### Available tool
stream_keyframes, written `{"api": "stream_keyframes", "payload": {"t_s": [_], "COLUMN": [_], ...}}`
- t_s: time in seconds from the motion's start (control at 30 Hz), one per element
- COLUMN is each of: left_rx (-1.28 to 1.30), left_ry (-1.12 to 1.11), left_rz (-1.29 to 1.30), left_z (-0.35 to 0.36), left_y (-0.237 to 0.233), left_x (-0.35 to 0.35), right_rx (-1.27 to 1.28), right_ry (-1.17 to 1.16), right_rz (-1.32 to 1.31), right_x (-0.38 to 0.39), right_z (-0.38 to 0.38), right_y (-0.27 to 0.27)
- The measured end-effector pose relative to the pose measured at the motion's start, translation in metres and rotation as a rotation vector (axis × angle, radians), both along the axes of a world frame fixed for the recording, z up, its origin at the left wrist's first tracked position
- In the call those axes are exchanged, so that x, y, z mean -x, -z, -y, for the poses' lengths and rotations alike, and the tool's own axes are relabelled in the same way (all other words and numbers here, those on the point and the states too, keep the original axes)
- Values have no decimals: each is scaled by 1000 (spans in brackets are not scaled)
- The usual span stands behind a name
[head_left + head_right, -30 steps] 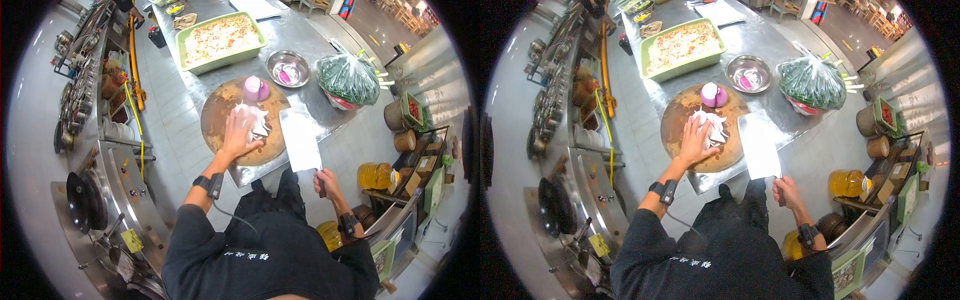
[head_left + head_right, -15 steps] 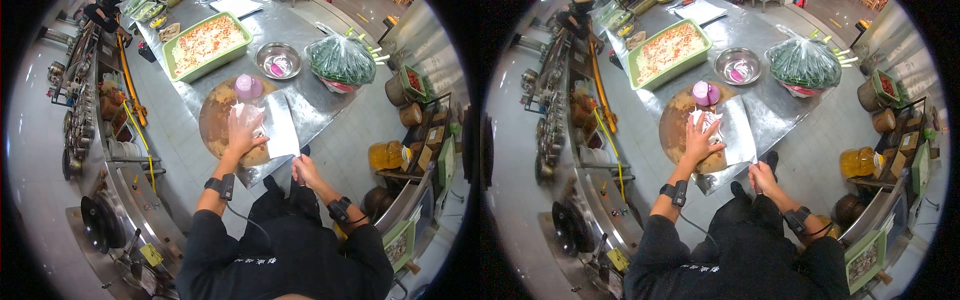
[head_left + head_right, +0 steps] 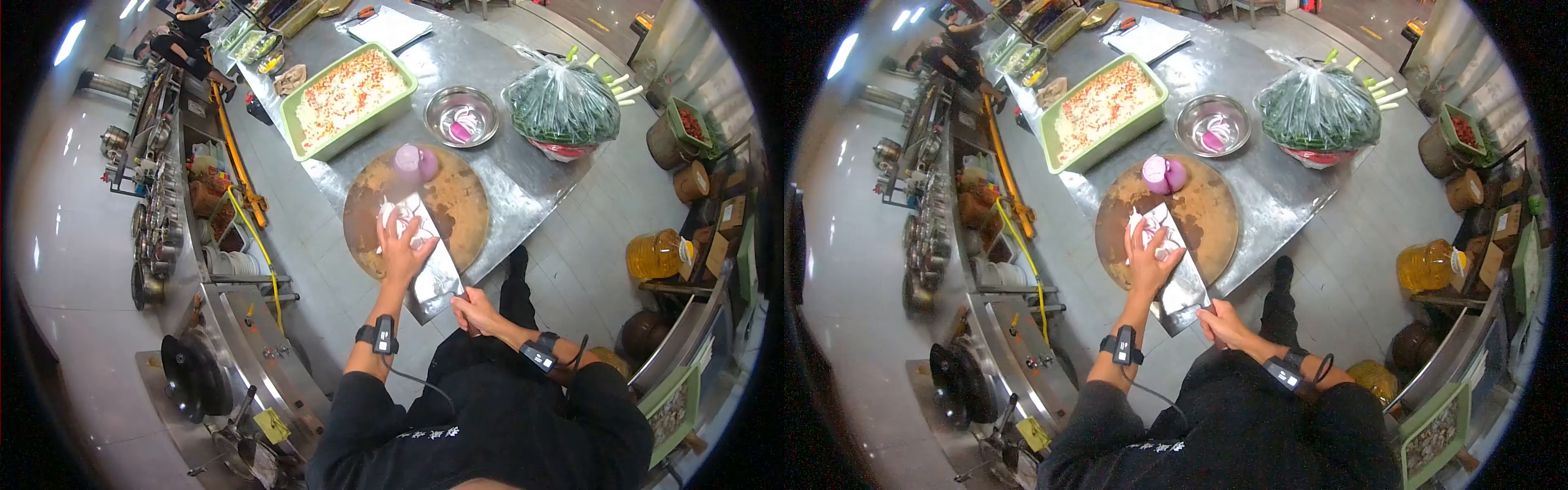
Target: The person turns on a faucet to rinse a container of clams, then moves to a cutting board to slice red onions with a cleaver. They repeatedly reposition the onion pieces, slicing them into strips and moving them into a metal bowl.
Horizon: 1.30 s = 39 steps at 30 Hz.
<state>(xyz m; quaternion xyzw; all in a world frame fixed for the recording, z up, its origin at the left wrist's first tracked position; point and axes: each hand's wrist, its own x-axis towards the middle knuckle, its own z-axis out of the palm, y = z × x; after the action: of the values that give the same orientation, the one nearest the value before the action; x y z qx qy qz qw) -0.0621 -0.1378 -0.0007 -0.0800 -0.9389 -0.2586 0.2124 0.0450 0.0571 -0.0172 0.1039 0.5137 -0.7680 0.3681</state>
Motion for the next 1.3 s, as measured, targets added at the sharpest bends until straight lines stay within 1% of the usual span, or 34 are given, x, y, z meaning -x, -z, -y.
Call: {"api": "stream_keyframes", "payload": {"t_s": [0.07,0.2,0.33,0.43,0.57,0.6,0.7,0.73,0.8,0.87,0.97,1.03,1.07,1.13,1.17,1.23,1.27,1.3], "left_rx": [12,34,24,-38,-155,-234,-289,-277,-298,-261,-112,-143,-161,-150,-184,-250,-182,-256], "left_ry": [-4,79,180,256,209,204,114,54,0,-80,-195,-196,-204,-192,-184,-168,-143,-41], "left_rz": [-21,-94,-154,-191,-170,-153,-87,-84,-43,5,56,98,120,139,108,41,38,106], "left_z": [-7,-32,-66,-91,-122,-128,-143,-147,-151,-151,-144,-142,-142,-139,-139,-138,-136,-138], "left_y": [-11,-53,-86,-91,-75,-65,-34,-26,-13,-4,24,21,19,18,17,10,11,2], "left_x": [-1,20,76,131,200,215,248,256,269,277,294,294,293,294,294,294,294,289], "right_rx": [36,134,133,83,-14,-42,-85,-161,-206,-237,-275,-321,-388,-558,-642,-652,-656,-629], "right_ry": [-20,31,149,224,213,199,149,156,130,83,29,22,52,59,64,78,82,67], "right_rz": [-12,11,-18,-90,-103,-112,-140,-156,-133,-122,-148,-179,-232,-416,-509,-508,-505,-467], "right_x": [0,13,47,87,154,170,204,210,218,220,215,209,206,205,204,210,213,218], "right_z": [-8,-29,-46,-61,-87,-93,-113,-116,-130,-143,-162,-170,-170,-173,-174,-173,-172,-172], "right_y": [-5,-32,-55,-77,-101,-111,-105,-100,-103,-105,-107,-114,-121,-116,-115,-122,-126,-132]}}
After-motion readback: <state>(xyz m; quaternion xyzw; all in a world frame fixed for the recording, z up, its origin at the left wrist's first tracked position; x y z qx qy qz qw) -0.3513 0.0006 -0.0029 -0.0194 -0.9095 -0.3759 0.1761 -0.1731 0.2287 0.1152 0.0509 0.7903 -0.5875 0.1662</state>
